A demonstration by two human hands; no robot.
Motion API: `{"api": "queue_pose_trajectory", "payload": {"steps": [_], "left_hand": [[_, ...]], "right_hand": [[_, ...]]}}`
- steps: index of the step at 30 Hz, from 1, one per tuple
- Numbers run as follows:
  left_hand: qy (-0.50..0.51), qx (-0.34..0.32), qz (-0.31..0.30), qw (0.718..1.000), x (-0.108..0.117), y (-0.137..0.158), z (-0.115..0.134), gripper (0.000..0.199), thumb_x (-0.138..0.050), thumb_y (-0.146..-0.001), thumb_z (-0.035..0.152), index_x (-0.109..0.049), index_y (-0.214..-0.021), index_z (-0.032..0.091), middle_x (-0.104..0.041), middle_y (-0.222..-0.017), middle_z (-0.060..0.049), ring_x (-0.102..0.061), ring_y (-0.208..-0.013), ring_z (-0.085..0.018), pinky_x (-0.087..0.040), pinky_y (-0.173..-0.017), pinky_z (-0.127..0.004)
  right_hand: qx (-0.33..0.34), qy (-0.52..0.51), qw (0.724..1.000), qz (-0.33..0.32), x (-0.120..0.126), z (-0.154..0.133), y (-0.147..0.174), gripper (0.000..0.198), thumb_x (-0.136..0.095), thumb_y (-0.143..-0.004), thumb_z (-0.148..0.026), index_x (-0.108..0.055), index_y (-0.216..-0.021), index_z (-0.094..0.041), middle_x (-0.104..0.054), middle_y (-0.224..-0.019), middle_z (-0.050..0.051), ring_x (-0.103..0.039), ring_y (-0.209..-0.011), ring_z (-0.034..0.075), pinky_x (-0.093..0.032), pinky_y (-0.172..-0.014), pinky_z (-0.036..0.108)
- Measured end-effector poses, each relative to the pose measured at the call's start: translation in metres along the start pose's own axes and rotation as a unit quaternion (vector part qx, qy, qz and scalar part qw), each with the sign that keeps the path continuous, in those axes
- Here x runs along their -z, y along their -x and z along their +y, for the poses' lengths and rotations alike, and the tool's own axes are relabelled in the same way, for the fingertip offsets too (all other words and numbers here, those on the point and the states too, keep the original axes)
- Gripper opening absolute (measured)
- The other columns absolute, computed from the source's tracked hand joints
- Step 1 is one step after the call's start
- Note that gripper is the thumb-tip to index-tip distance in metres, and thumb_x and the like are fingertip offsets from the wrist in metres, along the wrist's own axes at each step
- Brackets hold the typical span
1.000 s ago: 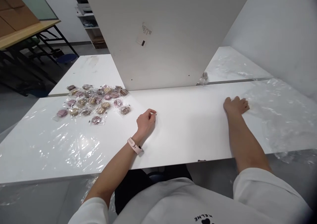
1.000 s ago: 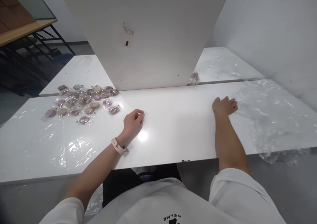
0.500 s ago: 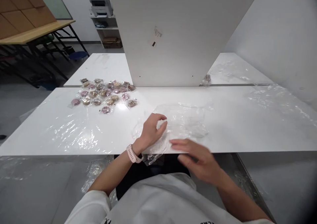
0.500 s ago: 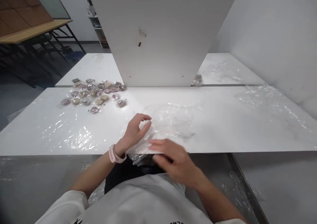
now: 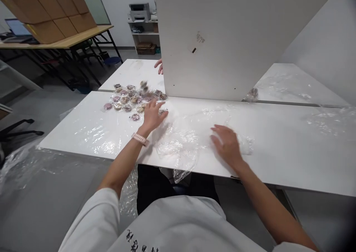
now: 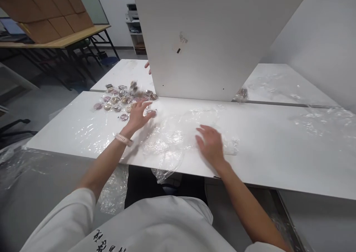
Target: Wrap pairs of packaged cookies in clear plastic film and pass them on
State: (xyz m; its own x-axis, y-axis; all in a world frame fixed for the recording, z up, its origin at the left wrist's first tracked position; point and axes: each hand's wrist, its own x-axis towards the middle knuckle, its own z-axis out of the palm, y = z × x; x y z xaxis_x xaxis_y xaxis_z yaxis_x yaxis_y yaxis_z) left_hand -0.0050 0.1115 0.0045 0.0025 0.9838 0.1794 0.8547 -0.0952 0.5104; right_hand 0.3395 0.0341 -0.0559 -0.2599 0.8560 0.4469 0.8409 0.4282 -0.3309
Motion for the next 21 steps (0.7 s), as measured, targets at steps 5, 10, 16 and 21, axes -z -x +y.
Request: {"api": "queue_pose_trajectory", "payload": {"steps": [5, 10, 16, 21], "left_hand": [[-0.094, 0.023, -0.084, 0.992, -0.033, -0.046, -0.026, 0.072, -0.067, -0.085, 0.057, -0.051, -0.144, 0.02, -0.026, -0.165, -0.017, -0.014, -0.151, -0.048, -0.01, -0.12, -0.066], [-0.083, -0.02, -0.029, 0.996, -0.046, -0.038, -0.027, 0.056, -0.063, -0.09, 0.042, -0.052, -0.139, 0.017, -0.058, -0.138, -0.015, -0.045, -0.128, -0.035, -0.038, -0.107, -0.048], [-0.024, 0.043, -0.009, 0.999, -0.025, -0.04, -0.017, 0.054, -0.064, -0.082, 0.015, -0.051, -0.134, 0.021, -0.065, -0.105, -0.008, -0.058, -0.09, -0.023, -0.047, -0.079, -0.036], [0.102, 0.015, 0.075, 0.992, 0.006, -0.018, 0.038, 0.061, -0.062, -0.078, 0.006, -0.049, -0.135, 0.024, -0.062, -0.094, -0.005, -0.055, -0.074, -0.017, -0.044, -0.065, -0.031]], "right_hand": [[0.066, -0.041, 0.991, -0.113, -0.022, -0.028, 0.005, 0.039, -0.04, -0.103, -0.038, -0.058, -0.136, -0.028, -0.054, -0.149, 0.007, -0.048, -0.137, 0.028, -0.04, -0.108, 0.05], [-0.011, -0.036, 0.997, -0.063, -0.021, -0.014, 0.003, 0.038, -0.037, -0.104, -0.038, -0.065, -0.127, -0.025, -0.061, -0.141, 0.006, -0.051, -0.133, 0.027, -0.039, -0.109, 0.048], [-0.031, -0.017, 0.998, -0.046, -0.022, -0.008, 0.003, 0.038, -0.04, -0.102, -0.04, -0.064, -0.127, -0.025, -0.061, -0.141, 0.007, -0.05, -0.134, 0.028, -0.037, -0.109, 0.049], [-0.024, -0.027, 0.998, -0.056, -0.021, -0.008, 0.002, 0.037, -0.04, -0.1, -0.035, -0.064, -0.127, -0.025, -0.059, -0.143, 0.007, -0.049, -0.135, 0.028, -0.037, -0.109, 0.049]]}}
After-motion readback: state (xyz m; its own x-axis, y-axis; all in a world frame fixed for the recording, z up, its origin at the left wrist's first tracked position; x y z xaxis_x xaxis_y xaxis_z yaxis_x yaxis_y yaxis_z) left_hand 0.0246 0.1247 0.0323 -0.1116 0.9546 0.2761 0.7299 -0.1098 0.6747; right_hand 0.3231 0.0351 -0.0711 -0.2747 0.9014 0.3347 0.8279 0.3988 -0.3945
